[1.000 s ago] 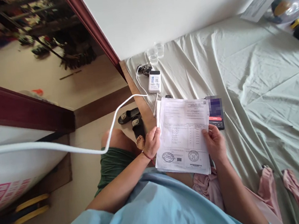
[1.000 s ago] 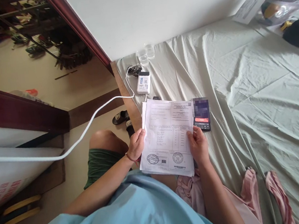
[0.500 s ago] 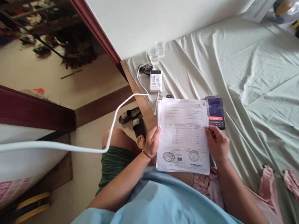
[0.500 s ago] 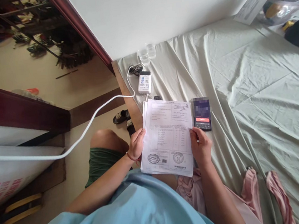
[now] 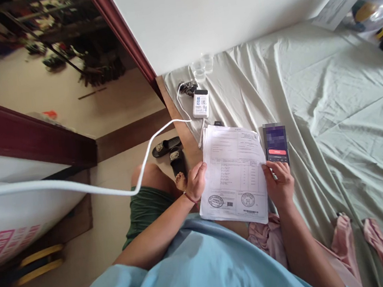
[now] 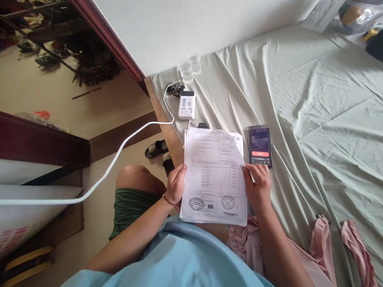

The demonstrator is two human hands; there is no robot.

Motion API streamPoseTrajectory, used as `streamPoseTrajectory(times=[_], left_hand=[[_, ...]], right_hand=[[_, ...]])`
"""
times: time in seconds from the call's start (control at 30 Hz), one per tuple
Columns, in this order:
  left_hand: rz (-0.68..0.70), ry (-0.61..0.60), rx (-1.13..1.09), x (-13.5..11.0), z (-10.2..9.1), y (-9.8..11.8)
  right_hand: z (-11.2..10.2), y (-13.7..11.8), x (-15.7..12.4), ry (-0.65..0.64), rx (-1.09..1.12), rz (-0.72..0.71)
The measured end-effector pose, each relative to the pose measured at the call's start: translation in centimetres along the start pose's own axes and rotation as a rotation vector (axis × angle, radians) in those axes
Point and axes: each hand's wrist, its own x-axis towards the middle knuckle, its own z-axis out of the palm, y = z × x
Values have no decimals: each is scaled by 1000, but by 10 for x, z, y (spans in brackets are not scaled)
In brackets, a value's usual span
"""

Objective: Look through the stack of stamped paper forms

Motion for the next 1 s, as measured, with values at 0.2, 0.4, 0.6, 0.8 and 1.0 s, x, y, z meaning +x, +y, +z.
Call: streamPoseTrajectory(times=[0.2, 0.4, 0.6, 0.8, 1.0], left_hand=[[10, 12, 26, 0, 0, -2], [10, 1, 82, -1, -2, 1], [-3, -14, 100, 0, -3, 5], [17, -4, 93, 0, -3, 10], [38, -9, 181, -1, -3, 12]], right_hand=[[-1, 0, 1, -8, 8, -29], [-2, 0, 3, -36, 29, -6], [-5, 4, 4, -59, 44, -16], [-5, 5, 4, -71, 30, -12], [-3, 5, 3, -41, 26, -14]])
